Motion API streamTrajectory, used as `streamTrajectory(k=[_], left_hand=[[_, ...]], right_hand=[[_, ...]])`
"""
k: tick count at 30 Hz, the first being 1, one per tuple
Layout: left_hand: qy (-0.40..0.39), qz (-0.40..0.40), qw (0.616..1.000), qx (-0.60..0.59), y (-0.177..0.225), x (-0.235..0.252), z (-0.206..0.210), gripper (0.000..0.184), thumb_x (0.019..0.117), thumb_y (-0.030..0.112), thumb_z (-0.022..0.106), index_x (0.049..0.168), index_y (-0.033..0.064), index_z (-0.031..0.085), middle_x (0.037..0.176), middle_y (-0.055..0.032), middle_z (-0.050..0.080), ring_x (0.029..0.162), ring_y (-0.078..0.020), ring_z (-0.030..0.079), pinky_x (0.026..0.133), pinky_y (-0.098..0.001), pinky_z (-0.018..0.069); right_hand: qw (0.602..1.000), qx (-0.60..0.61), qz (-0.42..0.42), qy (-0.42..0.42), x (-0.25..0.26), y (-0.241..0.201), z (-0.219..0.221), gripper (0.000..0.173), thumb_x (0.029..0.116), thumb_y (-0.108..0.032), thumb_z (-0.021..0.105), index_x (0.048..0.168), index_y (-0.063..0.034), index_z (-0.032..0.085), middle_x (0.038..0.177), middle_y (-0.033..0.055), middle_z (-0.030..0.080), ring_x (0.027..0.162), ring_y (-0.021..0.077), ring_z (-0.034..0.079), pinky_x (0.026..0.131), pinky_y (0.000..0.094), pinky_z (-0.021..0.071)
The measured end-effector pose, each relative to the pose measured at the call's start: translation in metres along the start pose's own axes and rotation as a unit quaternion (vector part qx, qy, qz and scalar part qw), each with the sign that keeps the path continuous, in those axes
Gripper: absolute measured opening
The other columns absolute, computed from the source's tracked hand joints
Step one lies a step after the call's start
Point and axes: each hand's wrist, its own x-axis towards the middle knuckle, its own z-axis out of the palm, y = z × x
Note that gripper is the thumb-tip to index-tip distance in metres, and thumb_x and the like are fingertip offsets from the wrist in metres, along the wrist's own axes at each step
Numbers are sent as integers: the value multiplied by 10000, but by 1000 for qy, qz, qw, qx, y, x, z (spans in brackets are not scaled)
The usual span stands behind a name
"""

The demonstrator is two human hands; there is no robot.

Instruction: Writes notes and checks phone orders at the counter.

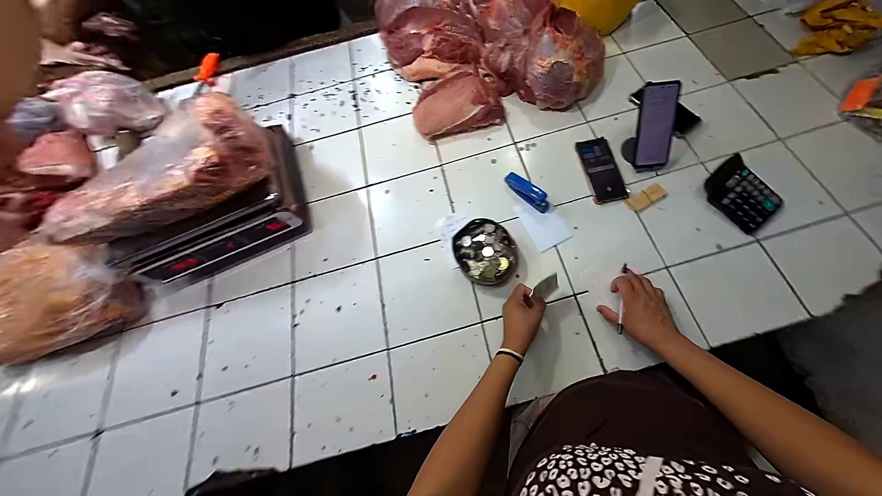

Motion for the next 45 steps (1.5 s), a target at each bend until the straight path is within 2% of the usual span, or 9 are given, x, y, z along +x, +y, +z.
streamTrajectory(k=[5,12,18,22,26,31,35,38,45], left_hand=[[-27,-8,994,-110,-16,-19,-18,650,935,31,625,1515,-94,360,1296,-272,640,1163,-287,666,1036,-426,515],[-13,-3,987,-160,-14,-47,-28,373,1083,169,487,1380,-49,545,1059,-190,677,843,-198,652,795,-377,549],[23,19,993,-118,-18,-64,-27,298,1059,109,507,1251,-89,618,1108,-236,652,910,-271,641,875,-418,523],[22,-7,992,-120,-16,-71,-29,576,1044,68,527,1572,-2,307,1249,-274,643,953,-312,687,928,-465,535],[63,11,994,-89,-10,-72,-27,860,983,9,578,1645,81,32,1525,-259,425,814,-223,641,810,-393,545],[54,77,995,-43,-1,-61,-21,623,966,-8,595,1554,50,399,1444,-255,508,943,-296,662,857,-425,552],[7,126,992,16,11,-37,-11,553,942,27,650,1473,-14,500,1409,-246,560,1019,-289,666,900,-398,545],[-38,136,987,73,11,-11,-7,608,925,48,693,1499,33,495,1492,-189,539,1386,-312,518,1182,-456,383],[-50,113,962,244,-10,19,-9,790,854,332,826,1538,155,473,1497,-189,524,1424,-393,438,1195,-616,247]], right_hand=[[1000,-3,22,-9,14,-17,-9,619,826,-346,852,1270,20,623,1382,348,531,1280,550,512,980,713,422],[998,42,48,6,24,-9,-7,720,740,-264,945,1274,66,590,1392,424,442,1253,629,467,977,738,410],[1000,-13,24,7,26,-5,-11,752,729,-339,947,1254,71,598,1348,418,491,1254,616,475,993,720,404],[1000,-26,15,0,28,-4,-16,698,757,-324,931,1243,58,609,1279,388,557,1227,587,509,991,698,412],[1000,2,26,3,28,3,-14,681,767,-310,926,1254,50,614,1304,379,542,1250,572,499,989,713,401],[998,11,-51,43,20,0,-16,600,805,-270,889,1209,83,621,1322,395,540,1239,597,511,975,758,385],[984,66,-167,15,12,-21,-28,431,1018,-293,634,1235,80,648,1277,330,630,1225,509,594,1029,684,435],[955,208,-212,-18,11,-32,-22,462,1107,-235,349,1320,71,622,1258,236,687,1205,344,654,1079,509,476],[877,469,-13,-101,23,-61,-15,334,1113,-163,373,1275,62,559,1093,138,735,1003,114,684,893,292,519]])
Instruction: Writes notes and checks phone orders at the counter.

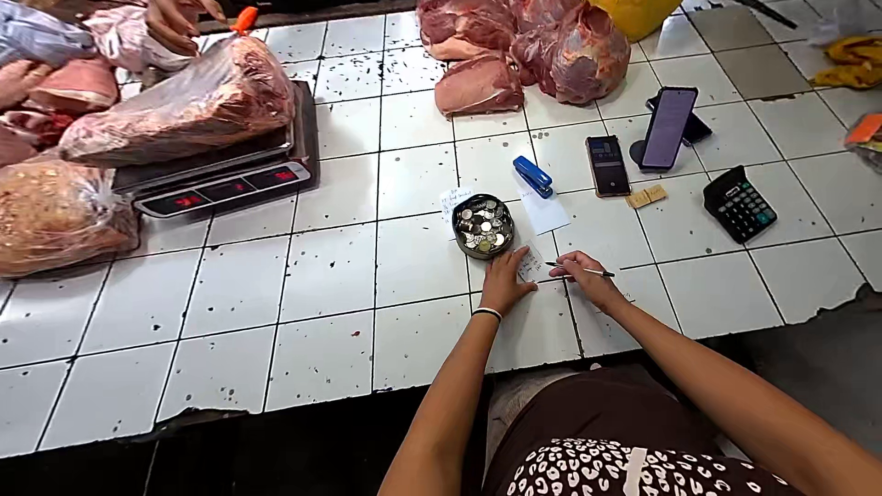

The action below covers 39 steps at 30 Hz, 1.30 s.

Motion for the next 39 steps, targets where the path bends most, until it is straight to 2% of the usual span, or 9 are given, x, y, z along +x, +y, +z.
streamTrajectory(k=[5,15,18,22,28,31,34,37,39], left_hand=[[29,18,999,-43,-12,0,7,840,822,288,859,1543,131,459,1587,-144,439,1469,-365,387,1194,-622,229],[18,10,998,-52,-14,1,8,814,836,298,856,1532,123,474,1615,-122,403,1496,-342,351,1214,-598,213],[18,8,998,-55,-16,1,9,823,833,299,858,1536,119,469,1622,-121,392,1503,-338,340,1222,-595,204],[19,1,998,-61,-16,2,10,826,839,308,854,1544,134,462,1639,-98,370,1513,-326,324,1228,-580,199],[32,9,997,-63,-16,0,12,797,848,321,840,1530,111,483,1619,-113,405,1510,-326,339,1238,-573,183],[112,29,980,-160,-11,-1,14,427,941,171,731,1314,-24,659,1410,-225,599,1361,-360,532,1173,-544,353],[161,5,944,-289,9,-1,12,206,991,-21,561,1140,-98,682,1176,-214,699,1124,-231,664,1004,-380,510],[150,-30,919,-364,34,5,15,192,922,-52,405,951,-30,594,773,-9,571,646,-36,528,609,-215,453],[77,-49,941,-326,51,10,18,230,972,8,374,990,-37,599,740,-15,527,613,-69,477,582,-245,410]], right_hand=[[998,-47,-25,21,14,0,15,310,1108,-220,466,1040,20,651,932,74,748,883,86,684,848,305,517],[986,-161,-20,-24,34,-5,38,341,1103,-306,485,1014,-22,651,891,86,701,853,173,657,832,411,507],[965,-223,-139,17,31,2,36,305,1092,-265,514,1057,2,657,848,136,663,798,250,650,762,457,522],[917,-291,-255,92,23,14,16,323,1089,-243,508,1218,19,644,1079,195,706,969,333,715,843,504,580],[891,-419,-131,118,-14,48,-42,467,1064,-425,504,1196,-17,690,1212,195,710,1198,356,656,1038,576,456],[878,-471,-17,83,-35,54,-55,700,932,-594,651,1327,-19,594,1493,259,511,1453,400,429,1131,613,345],[883,-462,18,87,-42,51,-54,699,901,-570,707,1298,-6,593,1483,272,506,1435,419,432,1083,612,375],[900,-425,65,78,-35,40,-53,686,872,-500,775,1312,-12,576,1497,269,469,1378,440,457,1036,595,415],[905,-410,91,71,-29,33,-54,675,848,-446,815,1318,-28,570,1493,259,458,1352,443,462,1024,594,418]])
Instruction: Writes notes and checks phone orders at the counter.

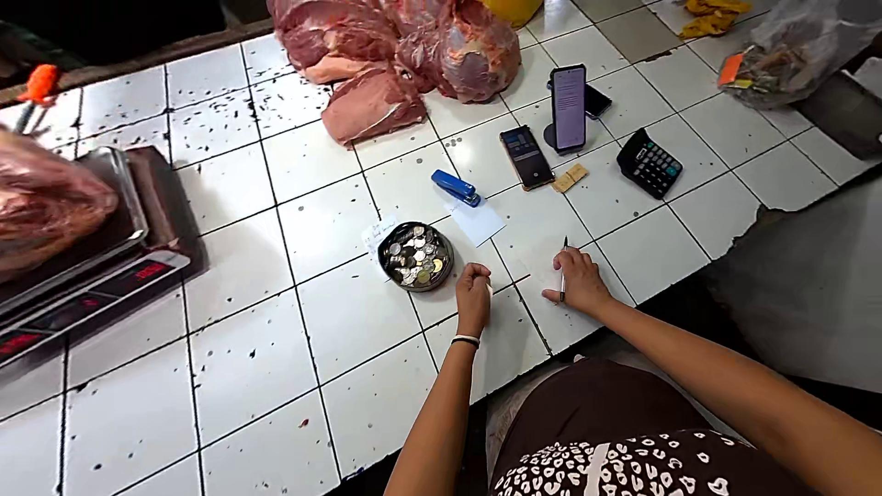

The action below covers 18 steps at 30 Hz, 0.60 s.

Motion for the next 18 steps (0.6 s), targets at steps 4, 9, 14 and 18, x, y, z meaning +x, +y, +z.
streamTrajectory(k=[4,9,14,18], left_hand=[[-122,-47,967,217,13,10,31,481,1047,327,568,1387,-13,565,1187,-216,647,1072,-321,629,973,-482,494],[-121,-118,899,403,46,16,76,981,816,518,825,1553,64,363,1541,-261,389,1152,-388,651,936,-515,560],[-69,-63,947,307,62,25,80,329,939,209,724,1169,-16,658,1172,-227,648,1077,-356,648,938,-549,513],[99,364,907,191,65,3,90,30,841,-16,710,855,-11,735,938,-145,744,887,-206,729,796,-339,596]], right_hand=[[999,-8,12,-34,8,-6,-7,670,829,-393,826,1343,-63,551,1454,232,466,1332,430,458,1015,584,418],[998,17,-33,-54,18,1,-11,661,788,-284,860,1334,-69,556,1444,243,462,1305,452,468,1015,591,425],[980,161,-117,-20,25,29,-21,512,911,-277,774,1267,34,579,1372,270,538,1250,401,558,1041,512,466],[855,512,-81,16,25,64,-53,414,1117,-218,349,1325,101,511,1259,202,645,1076,218,679,904,344,566]])
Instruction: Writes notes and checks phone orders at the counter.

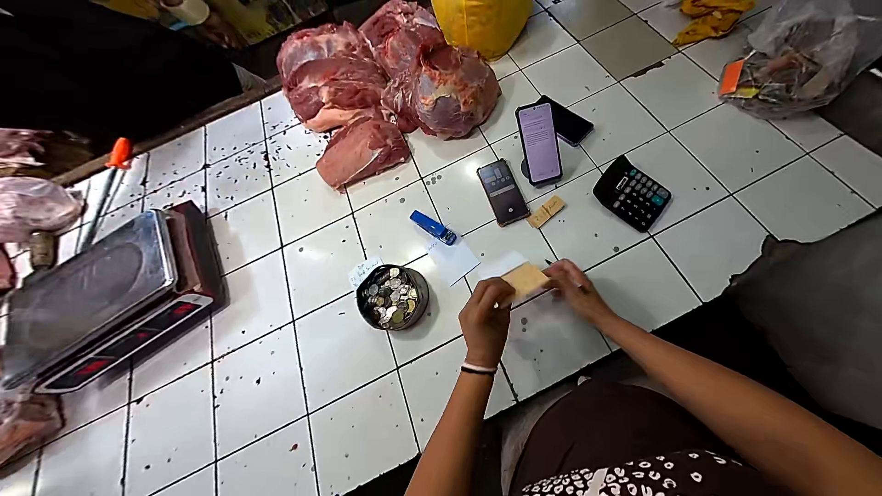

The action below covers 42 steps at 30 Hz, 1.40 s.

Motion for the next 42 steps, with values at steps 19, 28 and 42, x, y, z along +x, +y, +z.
streamTrajectory(k=[19,28,42], left_hand=[[-123,-571,739,337,-42,96,58,810,1018,547,540,1531,-56,368,1511,-335,429,1219,-471,612,986,-591,509],[-226,-554,696,397,-35,85,46,395,979,74,571,1359,-32,553,1334,-242,614,1206,-409,630,951,-575,525],[-194,-531,773,288,7,22,62,615,1045,398,555,1558,86,424,1491,-212,493,1141,-352,667,955,-487,553]], right_hand=[[962,-256,-88,19,72,9,-126,185,968,-12,519,1117,71,589,896,202,654,790,271,652,727,395,536],[908,-347,-234,-7,86,37,-117,129,941,-7,586,1045,48,639,1339,284,622,1261,442,608,1016,515,517],[842,-409,-169,-309,92,-10,10,330,1054,-210,520,1257,39,596,1339,253,602,1336,383,537,1125,473,419]])
